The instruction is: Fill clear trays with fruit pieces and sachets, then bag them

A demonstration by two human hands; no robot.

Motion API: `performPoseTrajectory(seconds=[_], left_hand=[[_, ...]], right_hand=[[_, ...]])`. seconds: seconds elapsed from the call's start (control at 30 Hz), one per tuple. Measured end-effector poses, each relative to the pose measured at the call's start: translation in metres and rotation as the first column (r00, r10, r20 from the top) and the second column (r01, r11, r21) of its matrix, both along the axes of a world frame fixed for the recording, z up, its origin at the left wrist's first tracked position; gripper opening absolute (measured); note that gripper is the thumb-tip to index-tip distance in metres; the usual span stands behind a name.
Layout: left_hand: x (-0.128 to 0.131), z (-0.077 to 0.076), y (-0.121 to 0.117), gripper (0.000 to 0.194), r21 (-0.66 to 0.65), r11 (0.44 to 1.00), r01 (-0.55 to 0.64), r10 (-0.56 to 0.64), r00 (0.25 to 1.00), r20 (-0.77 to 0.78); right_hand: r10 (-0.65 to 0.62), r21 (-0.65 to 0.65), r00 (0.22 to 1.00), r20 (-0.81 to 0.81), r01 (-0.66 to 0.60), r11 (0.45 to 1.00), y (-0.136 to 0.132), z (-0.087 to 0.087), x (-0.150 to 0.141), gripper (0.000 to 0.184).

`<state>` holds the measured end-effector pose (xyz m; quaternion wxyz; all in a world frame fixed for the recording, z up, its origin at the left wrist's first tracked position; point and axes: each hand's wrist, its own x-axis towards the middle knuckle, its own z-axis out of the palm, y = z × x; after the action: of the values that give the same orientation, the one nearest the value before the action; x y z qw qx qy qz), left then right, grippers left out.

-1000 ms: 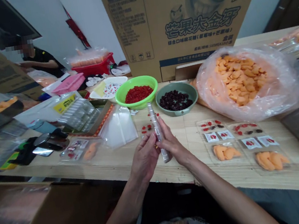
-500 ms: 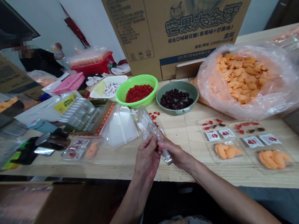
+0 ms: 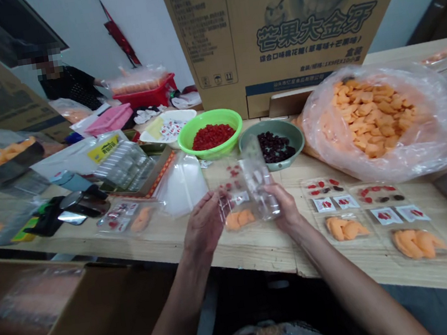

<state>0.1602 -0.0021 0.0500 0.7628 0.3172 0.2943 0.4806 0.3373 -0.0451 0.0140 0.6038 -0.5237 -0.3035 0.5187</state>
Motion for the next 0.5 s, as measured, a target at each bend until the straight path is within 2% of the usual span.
performPoseTrajectory(seconds=[0.07,0.13,0.23,0.3,0.37,0.4,0.43,0.47,0.5], left_hand=[[-0.010,-0.012,0.013,0.031,-0.055,0.998,0.002,-0.006,0.997,-0.072],[-0.019,-0.031,0.023,0.031,-0.091,0.996,-0.009,-0.014,0.969,-0.248],[-0.030,-0.059,0.029,0.028,-0.053,0.995,-0.086,0.041,0.823,-0.566],[-0.037,-0.069,0.027,0.023,0.004,0.991,-0.135,0.102,0.733,-0.672],[-0.040,-0.067,0.021,0.018,0.134,0.965,-0.225,0.250,0.641,-0.726],[-0.039,-0.061,0.016,0.021,0.228,0.941,-0.252,0.336,0.593,-0.732],[-0.035,-0.054,0.011,0.025,0.308,0.920,-0.243,0.392,0.579,-0.715],[-0.028,-0.046,0.005,0.028,0.345,0.917,-0.202,0.393,0.620,-0.679],[-0.019,-0.037,-0.001,0.031,0.327,0.935,-0.136,0.322,0.712,-0.624]], right_hand=[[-0.014,0.024,1.000,0.008,0.014,1.000,0.003,-0.004,0.014,0.064],[0.062,0.081,0.994,0.091,-0.070,0.994,0.004,-0.010,0.022,0.068],[0.141,0.130,0.973,0.185,-0.166,0.978,0.005,-0.020,0.024,0.074],[0.169,0.145,0.966,0.193,-0.198,0.969,0.003,-0.024,0.024,0.075],[0.185,0.154,0.964,0.190,-0.215,0.964,0.000,-0.025,0.024,0.073],[0.192,0.160,0.961,0.200,-0.226,0.961,-0.001,-0.023,0.023,0.072],[0.202,0.169,0.956,0.212,-0.239,0.956,-0.003,-0.021,0.022,0.072],[0.215,0.180,0.951,0.223,-0.257,0.949,-0.004,-0.018,0.020,0.071],[0.236,0.189,0.945,0.228,-0.281,0.941,-0.006,-0.014,0.017,0.072]])
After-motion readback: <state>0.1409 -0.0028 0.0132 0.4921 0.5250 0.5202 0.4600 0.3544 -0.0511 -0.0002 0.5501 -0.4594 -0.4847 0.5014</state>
